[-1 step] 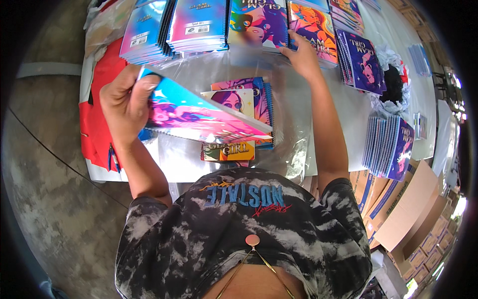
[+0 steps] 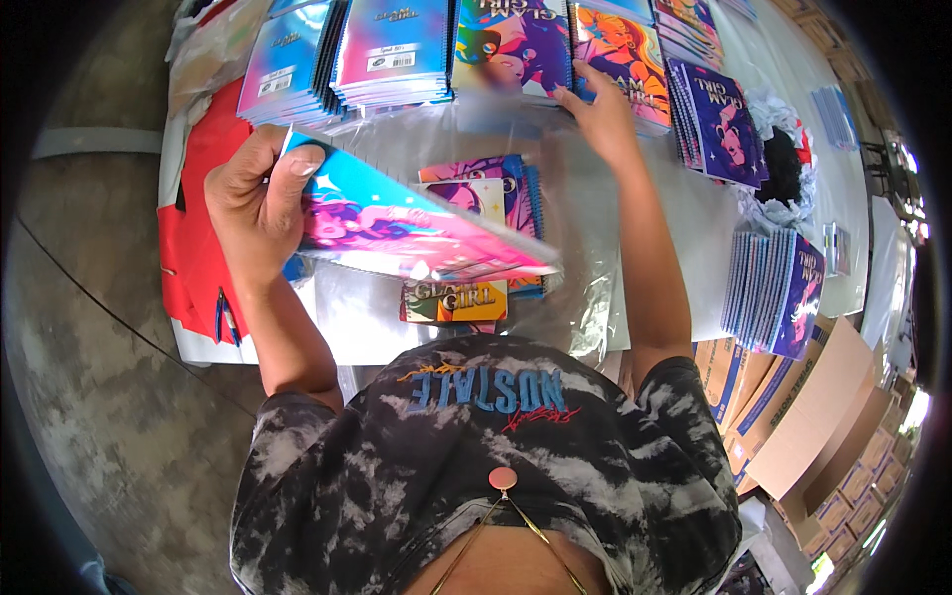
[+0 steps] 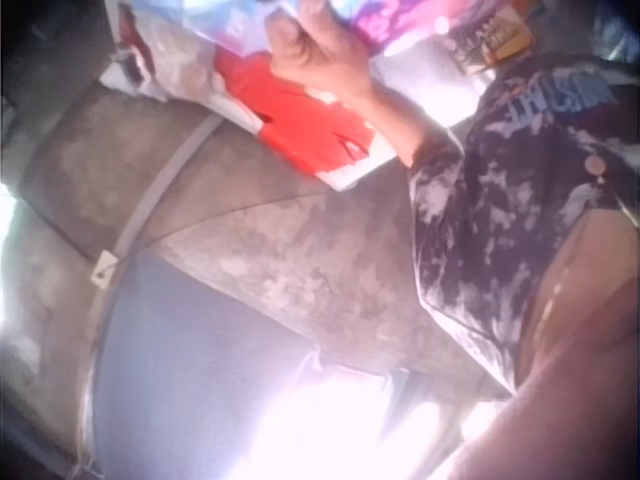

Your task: The person places spiral-bound notebooks into clear plastic sleeves and seals them with tape. They repeatedly pick up notebooks, insert them into sleeves, and apply tape to close the packages, stacking the finished units on the table.

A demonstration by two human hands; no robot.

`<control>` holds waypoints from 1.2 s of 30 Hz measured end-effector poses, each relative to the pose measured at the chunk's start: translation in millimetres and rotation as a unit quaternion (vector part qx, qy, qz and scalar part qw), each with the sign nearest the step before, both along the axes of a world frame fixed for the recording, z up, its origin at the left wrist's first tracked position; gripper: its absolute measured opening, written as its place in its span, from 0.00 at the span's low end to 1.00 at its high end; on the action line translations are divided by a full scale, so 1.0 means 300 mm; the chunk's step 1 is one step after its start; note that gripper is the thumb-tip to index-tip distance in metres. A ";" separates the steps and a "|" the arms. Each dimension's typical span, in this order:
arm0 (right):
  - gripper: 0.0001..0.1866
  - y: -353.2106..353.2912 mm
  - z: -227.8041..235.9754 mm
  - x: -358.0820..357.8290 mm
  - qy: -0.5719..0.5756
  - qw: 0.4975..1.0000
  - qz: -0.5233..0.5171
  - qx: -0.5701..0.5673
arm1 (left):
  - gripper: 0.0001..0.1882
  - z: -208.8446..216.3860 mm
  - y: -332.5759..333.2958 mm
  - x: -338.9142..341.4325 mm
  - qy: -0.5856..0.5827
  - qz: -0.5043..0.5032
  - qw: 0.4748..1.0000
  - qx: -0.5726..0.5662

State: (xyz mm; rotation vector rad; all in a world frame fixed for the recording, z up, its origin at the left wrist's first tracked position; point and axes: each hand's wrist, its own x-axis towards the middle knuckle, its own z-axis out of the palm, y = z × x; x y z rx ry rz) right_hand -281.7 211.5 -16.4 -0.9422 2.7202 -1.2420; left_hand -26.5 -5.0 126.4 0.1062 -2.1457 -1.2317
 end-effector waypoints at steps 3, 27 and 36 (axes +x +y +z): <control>0.25 0.032 0.011 0.059 -0.250 0.942 0.003 -0.222 | 0.11 -0.059 0.059 -0.049 0.078 0.131 0.985 0.084; 0.22 0.286 -0.016 -0.235 0.005 0.962 -0.225 0.152 | 0.20 -0.414 0.142 -0.009 -0.190 0.133 0.962 -0.144; 0.24 -0.204 0.043 -0.520 -0.013 0.996 -0.083 -0.018 | 0.37 -0.421 -0.983 -0.771 -0.256 0.306 0.884 -0.242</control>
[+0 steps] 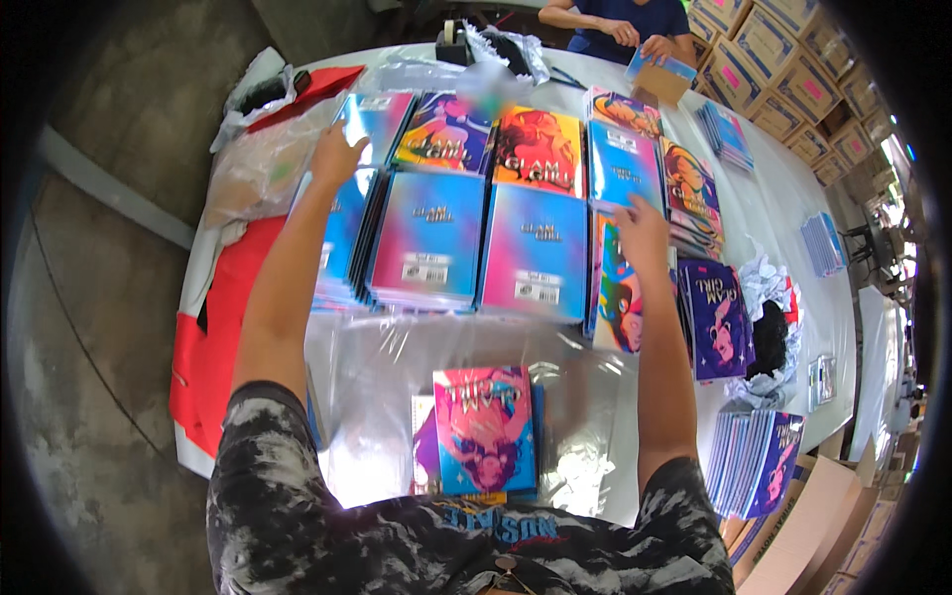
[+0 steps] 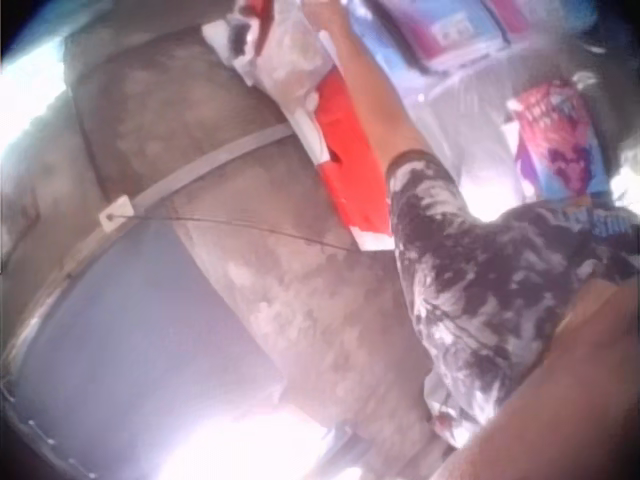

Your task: The person places spiral-bound notebooks into clear plastic sleeves and seals them with tape. They repeatedly pick up notebooks, insert them into sleeves, and apply tape to close the packages, stacking the finished units on the table.

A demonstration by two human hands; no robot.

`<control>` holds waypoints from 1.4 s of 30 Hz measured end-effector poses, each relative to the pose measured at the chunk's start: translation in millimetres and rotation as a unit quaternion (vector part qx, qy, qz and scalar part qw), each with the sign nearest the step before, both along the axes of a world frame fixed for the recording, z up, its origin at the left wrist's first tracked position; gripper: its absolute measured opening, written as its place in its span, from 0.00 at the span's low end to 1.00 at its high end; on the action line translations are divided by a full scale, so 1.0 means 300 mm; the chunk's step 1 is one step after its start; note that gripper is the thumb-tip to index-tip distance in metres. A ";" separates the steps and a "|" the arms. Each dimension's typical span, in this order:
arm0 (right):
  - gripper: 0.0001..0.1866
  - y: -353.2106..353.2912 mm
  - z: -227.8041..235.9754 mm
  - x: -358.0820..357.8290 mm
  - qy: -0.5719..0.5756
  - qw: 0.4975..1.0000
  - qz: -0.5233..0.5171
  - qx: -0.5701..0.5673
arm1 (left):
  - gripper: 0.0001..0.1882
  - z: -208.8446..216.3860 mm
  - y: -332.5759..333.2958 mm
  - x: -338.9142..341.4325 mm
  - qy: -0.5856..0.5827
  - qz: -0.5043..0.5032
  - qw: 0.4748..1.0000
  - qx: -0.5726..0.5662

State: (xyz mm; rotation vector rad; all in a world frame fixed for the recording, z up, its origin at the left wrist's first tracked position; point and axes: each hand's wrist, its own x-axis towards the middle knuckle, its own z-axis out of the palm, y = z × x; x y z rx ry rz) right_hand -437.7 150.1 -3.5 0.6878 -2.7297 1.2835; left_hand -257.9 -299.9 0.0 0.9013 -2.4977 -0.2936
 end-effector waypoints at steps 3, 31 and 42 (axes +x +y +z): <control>0.27 -0.286 -0.049 -0.144 0.021 0.994 0.015 0.107 | 0.50 -0.080 -0.151 -0.091 -0.156 0.192 0.965 0.085; 0.34 -0.206 0.005 -0.340 -0.026 0.935 -0.061 0.348 | 0.29 0.223 0.060 -0.366 0.093 -0.081 0.969 0.216; 0.34 -0.292 0.016 -0.266 -0.164 0.919 -0.070 0.351 | 0.33 -0.051 0.297 -0.539 -0.203 0.144 0.943 0.222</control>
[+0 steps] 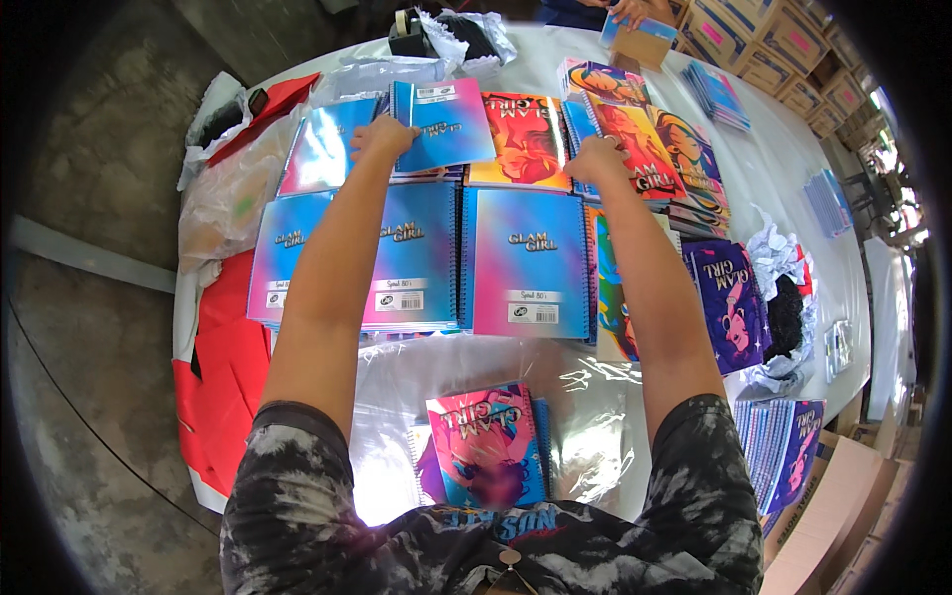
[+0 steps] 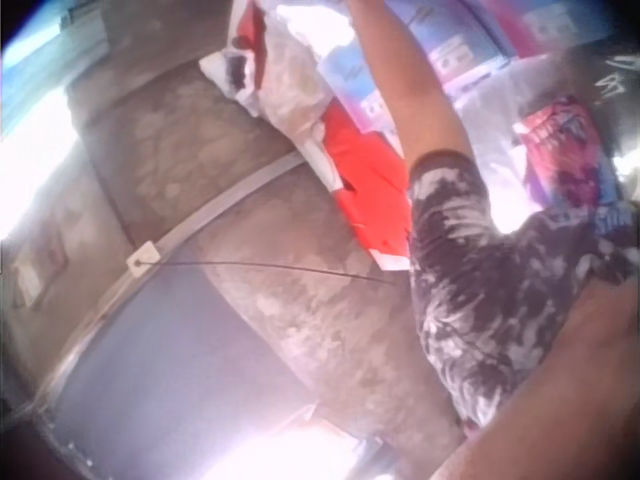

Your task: The person places spiral-bound notebooks into clear plastic sleeves and seals them with tape. They repeatedly pick up notebooks, insert them into sleeves, and apply tape to close the packages, stacking the finished units on the table.

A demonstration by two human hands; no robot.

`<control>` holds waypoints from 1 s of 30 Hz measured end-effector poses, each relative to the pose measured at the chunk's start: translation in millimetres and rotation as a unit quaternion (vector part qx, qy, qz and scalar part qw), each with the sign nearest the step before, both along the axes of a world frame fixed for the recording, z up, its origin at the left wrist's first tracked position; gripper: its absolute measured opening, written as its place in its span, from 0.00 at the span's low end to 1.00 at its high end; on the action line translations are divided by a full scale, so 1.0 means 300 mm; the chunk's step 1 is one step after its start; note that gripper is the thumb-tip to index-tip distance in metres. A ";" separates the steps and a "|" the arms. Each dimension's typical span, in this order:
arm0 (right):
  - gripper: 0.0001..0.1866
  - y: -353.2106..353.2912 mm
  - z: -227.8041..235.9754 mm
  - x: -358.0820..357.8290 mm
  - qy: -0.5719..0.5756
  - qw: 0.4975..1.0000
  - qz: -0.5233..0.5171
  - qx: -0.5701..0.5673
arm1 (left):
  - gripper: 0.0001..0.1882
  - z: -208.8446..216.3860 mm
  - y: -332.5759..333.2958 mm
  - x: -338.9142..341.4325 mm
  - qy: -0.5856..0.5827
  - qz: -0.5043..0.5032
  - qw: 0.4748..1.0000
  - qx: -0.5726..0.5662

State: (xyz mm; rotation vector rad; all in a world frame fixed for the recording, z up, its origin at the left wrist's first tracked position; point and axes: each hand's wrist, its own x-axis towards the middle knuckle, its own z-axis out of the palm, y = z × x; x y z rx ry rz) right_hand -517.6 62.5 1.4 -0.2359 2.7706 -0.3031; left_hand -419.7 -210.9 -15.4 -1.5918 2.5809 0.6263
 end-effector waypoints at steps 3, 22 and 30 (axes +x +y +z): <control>0.27 0.008 -0.039 -0.043 0.086 0.993 -0.006 -0.084 | 0.28 -0.001 -0.006 -0.001 0.038 -0.030 0.994 -0.095; 0.24 0.882 0.328 0.934 -0.063 0.654 -0.107 -0.746 | 0.13 0.085 0.884 1.442 0.459 0.059 0.830 0.311; 0.18 0.753 -0.007 1.304 -0.418 0.638 -0.068 -0.643 | 0.09 0.221 0.903 1.564 0.471 -0.047 0.880 0.025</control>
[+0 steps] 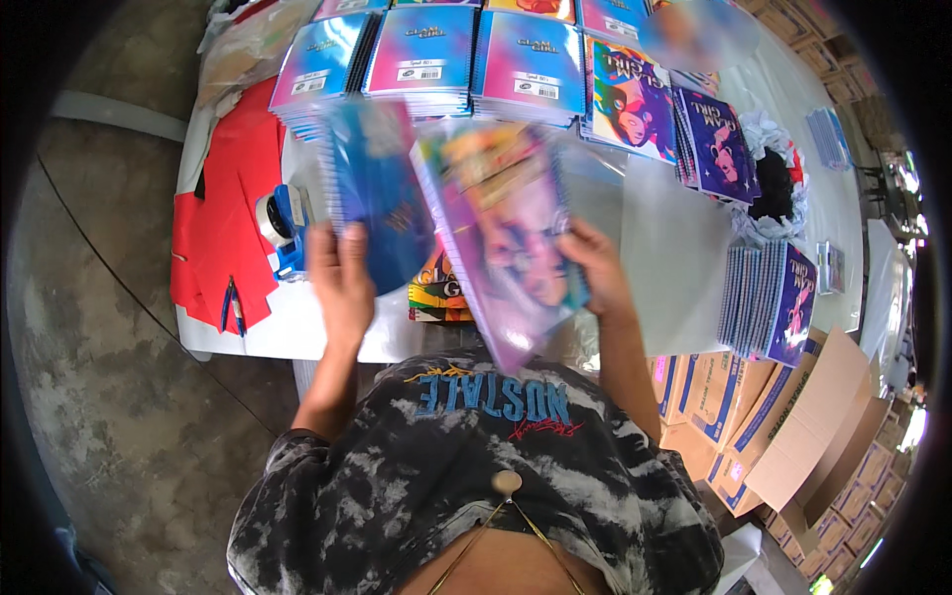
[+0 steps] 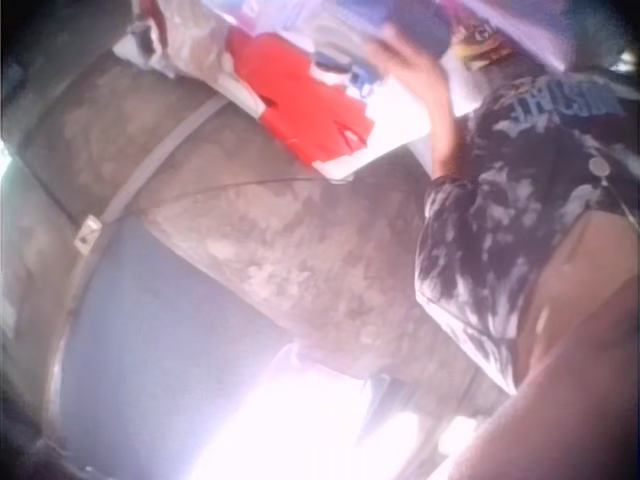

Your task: The person places spiral-bound notebooks into clear plastic sleeves and seals them with tape. They repeatedly pick up notebooks, insert them into sleeves, and apply tape to close the packages, stacking the finished units on the table.

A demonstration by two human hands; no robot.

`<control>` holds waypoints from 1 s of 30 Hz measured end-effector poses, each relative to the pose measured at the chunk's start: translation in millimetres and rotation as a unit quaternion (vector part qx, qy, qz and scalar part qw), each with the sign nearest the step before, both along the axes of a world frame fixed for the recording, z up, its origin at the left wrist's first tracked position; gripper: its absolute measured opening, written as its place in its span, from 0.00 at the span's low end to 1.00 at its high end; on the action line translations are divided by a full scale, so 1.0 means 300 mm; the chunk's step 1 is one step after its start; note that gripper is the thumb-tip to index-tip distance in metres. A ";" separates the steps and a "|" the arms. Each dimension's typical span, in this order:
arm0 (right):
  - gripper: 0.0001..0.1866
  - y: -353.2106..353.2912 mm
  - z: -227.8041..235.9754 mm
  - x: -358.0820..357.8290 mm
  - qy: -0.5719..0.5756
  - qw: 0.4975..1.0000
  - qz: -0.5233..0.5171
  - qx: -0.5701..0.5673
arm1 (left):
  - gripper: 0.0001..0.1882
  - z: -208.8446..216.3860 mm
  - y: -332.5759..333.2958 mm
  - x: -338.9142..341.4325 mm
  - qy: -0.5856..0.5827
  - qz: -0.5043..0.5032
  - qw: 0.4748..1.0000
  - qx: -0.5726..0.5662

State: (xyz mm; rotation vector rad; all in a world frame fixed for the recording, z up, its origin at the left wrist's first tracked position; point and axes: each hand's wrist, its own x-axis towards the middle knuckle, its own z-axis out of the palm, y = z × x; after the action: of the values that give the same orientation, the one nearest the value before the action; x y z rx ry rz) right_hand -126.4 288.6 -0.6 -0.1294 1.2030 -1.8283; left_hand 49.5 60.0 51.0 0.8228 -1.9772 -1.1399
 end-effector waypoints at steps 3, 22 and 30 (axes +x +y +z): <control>0.16 0.018 -0.267 0.056 0.523 0.733 -0.067 0.430 | 0.06 0.182 -0.028 -0.028 0.192 0.021 0.979 0.067; 0.19 -0.007 -0.183 -0.017 0.426 0.814 0.003 0.395 | 0.30 -0.253 0.163 -0.184 -0.269 -0.161 0.930 -0.193; 0.20 0.095 -0.036 -1.183 0.549 0.626 -0.319 0.453 | 0.34 -0.290 0.230 -0.231 -0.316 -0.193 0.906 -0.204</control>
State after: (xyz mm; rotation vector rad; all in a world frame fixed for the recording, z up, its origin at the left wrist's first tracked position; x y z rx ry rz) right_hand -481.3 317.1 -11.5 -0.2801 3.2755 -1.2971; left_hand -19.9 129.1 -35.9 0.6320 -2.8929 -0.6390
